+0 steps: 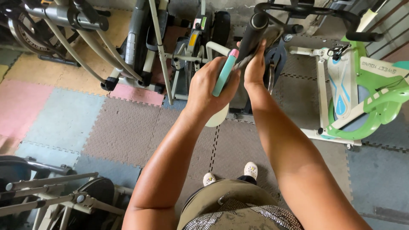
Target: Cleaning and wiping down various exercise machines using a spray bottle and a cloth.
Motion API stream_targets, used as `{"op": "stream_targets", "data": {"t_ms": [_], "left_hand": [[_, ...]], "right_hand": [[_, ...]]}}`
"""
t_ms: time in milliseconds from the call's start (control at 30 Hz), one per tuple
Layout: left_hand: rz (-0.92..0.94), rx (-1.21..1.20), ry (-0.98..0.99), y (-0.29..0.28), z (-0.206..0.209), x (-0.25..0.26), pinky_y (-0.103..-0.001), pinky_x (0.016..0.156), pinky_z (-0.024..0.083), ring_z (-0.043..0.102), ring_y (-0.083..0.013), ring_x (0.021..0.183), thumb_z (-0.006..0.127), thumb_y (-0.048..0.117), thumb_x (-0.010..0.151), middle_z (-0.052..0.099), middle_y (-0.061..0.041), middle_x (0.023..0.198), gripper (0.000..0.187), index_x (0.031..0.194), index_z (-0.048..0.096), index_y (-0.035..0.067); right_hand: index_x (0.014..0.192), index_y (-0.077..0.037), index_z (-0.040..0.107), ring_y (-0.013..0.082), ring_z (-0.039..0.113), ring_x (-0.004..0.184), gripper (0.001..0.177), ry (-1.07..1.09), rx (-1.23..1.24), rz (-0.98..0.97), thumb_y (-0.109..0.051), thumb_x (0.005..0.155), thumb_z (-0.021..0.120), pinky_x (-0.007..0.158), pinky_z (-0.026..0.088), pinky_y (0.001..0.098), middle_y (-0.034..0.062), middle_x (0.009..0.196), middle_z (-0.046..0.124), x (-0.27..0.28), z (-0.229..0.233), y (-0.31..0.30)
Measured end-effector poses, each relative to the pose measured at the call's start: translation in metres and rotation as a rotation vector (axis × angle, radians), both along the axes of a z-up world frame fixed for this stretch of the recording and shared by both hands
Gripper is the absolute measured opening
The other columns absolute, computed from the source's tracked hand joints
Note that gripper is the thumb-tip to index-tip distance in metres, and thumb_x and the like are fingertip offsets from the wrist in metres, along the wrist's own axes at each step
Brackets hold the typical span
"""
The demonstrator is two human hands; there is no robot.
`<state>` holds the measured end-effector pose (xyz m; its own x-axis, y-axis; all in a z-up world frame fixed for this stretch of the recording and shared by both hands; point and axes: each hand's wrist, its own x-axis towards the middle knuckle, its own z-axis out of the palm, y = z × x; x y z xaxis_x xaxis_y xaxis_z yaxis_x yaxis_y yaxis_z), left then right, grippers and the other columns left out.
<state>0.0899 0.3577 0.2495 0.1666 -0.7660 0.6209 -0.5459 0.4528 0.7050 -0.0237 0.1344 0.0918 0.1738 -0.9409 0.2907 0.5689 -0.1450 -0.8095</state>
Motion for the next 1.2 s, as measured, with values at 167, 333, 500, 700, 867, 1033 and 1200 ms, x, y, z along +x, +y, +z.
{"op": "stream_targets", "data": {"t_ms": [167, 333, 500, 700, 867, 1033, 1200], "left_hand": [[0.009, -0.098, 0.025, -0.01, -0.009, 0.007, -0.04, 0.072, 0.058, 0.073, -0.0318, 0.079, 0.068, 0.015, 0.094, 0.071, -0.014, 0.088, 0.02, 0.11, 0.066, 0.004], [0.094, -0.171, -0.04, -0.023, -0.009, 0.011, -0.04, 0.074, 0.056, 0.07, -0.0334, 0.083, 0.069, 0.014, 0.096, 0.069, -0.014, 0.092, 0.019, 0.112, 0.065, 0.004], [0.079, -0.161, 0.015, -0.03, -0.005, 0.015, -0.036, 0.069, 0.055, 0.069, -0.0277, 0.076, 0.072, 0.017, 0.095, 0.067, -0.01, 0.087, 0.017, 0.102, 0.059, 0.007], [0.125, -0.175, -0.041, -0.034, -0.011, 0.01, -0.038, 0.068, 0.053, 0.068, -0.0298, 0.075, 0.077, 0.024, 0.094, 0.066, -0.011, 0.084, 0.025, 0.101, 0.06, 0.007], [0.17, -0.138, -0.067, -0.033, -0.009, 0.004, -0.039, 0.07, 0.055, 0.071, -0.0296, 0.081, 0.077, 0.031, 0.096, 0.069, -0.011, 0.091, 0.031, 0.107, 0.062, 0.006], [0.245, -0.212, -0.054, -0.029, 0.001, -0.003, -0.04, 0.074, 0.055, 0.07, -0.0319, 0.085, 0.077, 0.032, 0.098, 0.069, -0.012, 0.092, 0.032, 0.107, 0.062, 0.006], [0.276, -0.17, -0.075, -0.018, 0.005, -0.023, -0.041, 0.071, 0.052, 0.067, -0.0337, 0.08, 0.079, 0.026, 0.096, 0.067, -0.012, 0.087, 0.027, 0.1, 0.062, 0.006]], "right_hand": [[0.134, -0.006, 0.058, 0.0223, 0.067, 0.116, 0.073, -0.054, -0.042, -0.06, -0.065, 0.1, 0.032, 0.106, 0.051, 0.0368, 0.0107, 0.122, 0.071, 0.008, 0.07, 0.038], [0.136, -0.001, 0.055, 0.0213, 0.063, 0.112, 0.064, -0.197, -0.274, -0.185, -0.057, 0.109, 0.04, 0.104, 0.051, 0.0363, 0.0101, 0.122, 0.065, 0.019, 0.073, 0.046], [0.122, 0.0, 0.06, 0.0204, 0.058, 0.083, 0.023, 0.306, -0.469, -0.325, -0.022, 0.115, 0.062, 0.073, 0.046, 0.0327, 0.0105, 0.102, 0.063, 0.012, 0.001, 0.03], [0.131, -0.002, 0.054, 0.0294, 0.067, 0.11, 0.04, 0.764, -0.678, -0.582, -0.006, 0.096, 0.074, 0.095, 0.054, 0.0401, 0.0146, 0.117, 0.068, 0.001, 0.028, 0.051], [0.134, -0.001, 0.048, 0.0247, 0.069, 0.114, 0.049, 0.493, -0.608, -0.463, -0.006, 0.095, 0.077, 0.102, 0.055, 0.0365, 0.0127, 0.123, 0.068, 0.008, 0.08, 0.06], [0.136, -0.002, 0.047, 0.0257, 0.069, 0.115, 0.05, 0.395, -0.724, -0.44, -0.006, 0.099, 0.08, 0.105, 0.055, 0.0362, 0.0117, 0.125, 0.068, 0.007, 0.088, 0.05], [0.13, -0.004, 0.052, 0.0248, 0.074, 0.106, 0.046, 0.524, -0.569, -0.326, -0.015, 0.096, 0.08, 0.094, 0.059, 0.0358, 0.0119, 0.118, 0.073, -0.004, 0.056, 0.04]]}}
